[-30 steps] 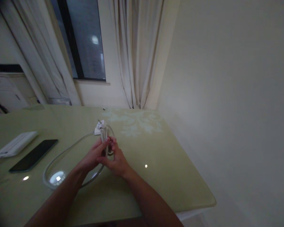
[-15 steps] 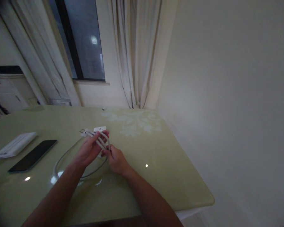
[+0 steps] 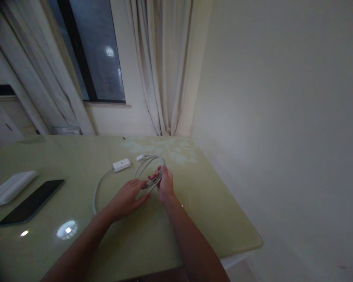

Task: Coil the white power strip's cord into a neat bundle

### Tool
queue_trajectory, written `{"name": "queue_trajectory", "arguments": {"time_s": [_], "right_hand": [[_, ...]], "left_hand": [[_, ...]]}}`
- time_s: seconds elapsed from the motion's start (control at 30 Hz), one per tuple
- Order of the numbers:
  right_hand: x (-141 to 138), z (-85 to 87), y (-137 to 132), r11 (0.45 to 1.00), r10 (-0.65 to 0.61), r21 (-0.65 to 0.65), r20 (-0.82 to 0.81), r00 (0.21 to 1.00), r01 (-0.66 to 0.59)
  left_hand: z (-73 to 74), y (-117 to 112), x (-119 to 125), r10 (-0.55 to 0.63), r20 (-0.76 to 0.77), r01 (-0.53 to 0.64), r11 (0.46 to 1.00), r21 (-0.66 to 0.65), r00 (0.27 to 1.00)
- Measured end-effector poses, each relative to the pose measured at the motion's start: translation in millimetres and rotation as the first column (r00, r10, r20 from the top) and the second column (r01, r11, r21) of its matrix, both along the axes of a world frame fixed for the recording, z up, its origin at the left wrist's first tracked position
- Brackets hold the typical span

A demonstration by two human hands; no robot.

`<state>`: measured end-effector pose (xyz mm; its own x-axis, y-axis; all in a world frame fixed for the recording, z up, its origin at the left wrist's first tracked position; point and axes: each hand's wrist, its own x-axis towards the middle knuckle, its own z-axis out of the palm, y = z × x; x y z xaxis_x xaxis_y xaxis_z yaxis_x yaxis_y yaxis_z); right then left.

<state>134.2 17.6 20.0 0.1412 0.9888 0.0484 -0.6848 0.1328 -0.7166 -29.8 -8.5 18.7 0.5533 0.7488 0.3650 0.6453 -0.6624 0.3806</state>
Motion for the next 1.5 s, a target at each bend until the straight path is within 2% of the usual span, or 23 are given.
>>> {"name": "queue_trajectory", "arguments": {"time_s": [0.07, 0.17, 0.33, 0.43, 0.53, 0.6, 0.67, 0.7, 0.77, 0.83, 0.9, 0.97, 1.03, 1.17, 1.2, 1.23, 1.33, 1.5], "right_hand": [[5.8, 4.2, 1.7, 1.0, -0.003, -0.022, -0.047, 0.999, 0.002], [15.3, 9.4, 2.9, 0.997, 0.024, -0.066, -0.151, 0.988, -0.034], [28.2, 15.9, 0.1, 0.955, 0.249, -0.061, -0.373, 0.893, -0.292], [27.9, 15.4, -0.4, 0.938, 0.286, -0.08, -0.371, 0.884, -0.337], [19.8, 9.0, 1.0, 0.95, 0.275, -0.085, -0.22, 0.936, -0.3], [11.1, 2.8, -0.2, 0.961, 0.277, -0.008, -0.05, 0.96, -0.278], [1.0, -2.8, -5.6, 0.952, 0.255, 0.12, 0.195, 0.947, -0.281], [-4.0, -4.9, -9.9, 0.935, 0.224, 0.188, 0.347, 0.911, -0.301], [-13.2, -7.3, -19.8, 0.879, 0.103, 0.294, 0.652, 0.751, -0.376], [-20.1, -7.9, -28.6, 0.836, -0.061, 0.34, 0.839, 0.541, -0.432], [-24.3, -7.7, -34.0, 0.83, -0.185, 0.36, 0.898, 0.398, -0.426], [-26.5, -7.8, -36.1, 0.838, -0.242, 0.373, 0.908, 0.342, -0.398], [-28.2, -8.7, -36.8, 0.84, -0.26, 0.379, 0.909, 0.325, -0.388], [-34.0, -13.0, -38.9, 0.805, -0.296, 0.409, 0.905, 0.305, -0.431], [-35.7, -14.3, -39.3, 0.804, -0.302, 0.406, 0.908, 0.289, -0.435], [-37.3, -15.7, -39.5, 0.812, -0.301, 0.394, 0.915, 0.27, -0.43], [-39.9, -18.5, -39.0, 0.858, -0.24, 0.324, 0.939, 0.246, -0.399], [-41.4, -17.3, -41.1, 0.9, -0.18, 0.284, 0.933, 0.313, -0.33]], "left_hand": [[-5.7, 5.7, -1.3, -0.001, -0.085, 0.01, 0.995, 0.097, 0.996], [-11.2, 13.5, -2.2, 0.0, -0.14, 0.024, 0.986, 0.168, 0.99], [-12.7, 11.3, 2.3, -0.006, -0.197, 0.03, 0.992, 0.119, 0.98], [-10.3, 2.5, 6.1, 0.025, -0.063, -0.021, 0.998, 0.061, 0.998], [-4.6, -5.4, 9.2, 0.091, 0.249, -0.079, 0.995, -0.061, 0.964], [0.5, -8.1, 10.5, 0.166, 0.477, -0.08, 0.978, -0.194, 0.863], [5.2, -8.3, 11.1, 0.243, 0.668, -0.009, 0.943, -0.334, 0.703], [7.3, -7.7, 11.3, 0.276, 0.736, 0.049, 0.921, -0.386, 0.618], [11.4, -5.8, 11.6, 0.315, 0.822, 0.175, 0.882, -0.439, 0.474], [16.4, -3.9, 11.5, 0.329, 0.868, 0.285, 0.849, -0.445, 0.373], [22.2, -2.6, 10.3, 0.343, 0.897, 0.361, 0.829, -0.428, 0.278], [27.0, -2.1, 7.5, 0.345, 0.917, 0.404, 0.823, -0.398, 0.2], [28.8, -2.4, 3.2, 0.316, 0.927, 0.422, 0.826, -0.373, 0.201], [24.0, -3.6, -3.7, 0.266, 0.888, 0.337, 0.853, -0.398, 0.375], [22.4, -3.5, -4.1, 0.272, 0.877, 0.313, 0.858, -0.408, 0.397], [21.0, -3.1, -4.0, 0.282, 0.872, 0.301, 0.858, -0.415, 0.4], [18.8, -0.1, -2.2, 0.322, 0.88, 0.29, 0.856, -0.428, 0.35], [16.9, 5.1, -0.8, 0.396, 0.845, 0.214, 0.846, -0.487, 0.359]]}}
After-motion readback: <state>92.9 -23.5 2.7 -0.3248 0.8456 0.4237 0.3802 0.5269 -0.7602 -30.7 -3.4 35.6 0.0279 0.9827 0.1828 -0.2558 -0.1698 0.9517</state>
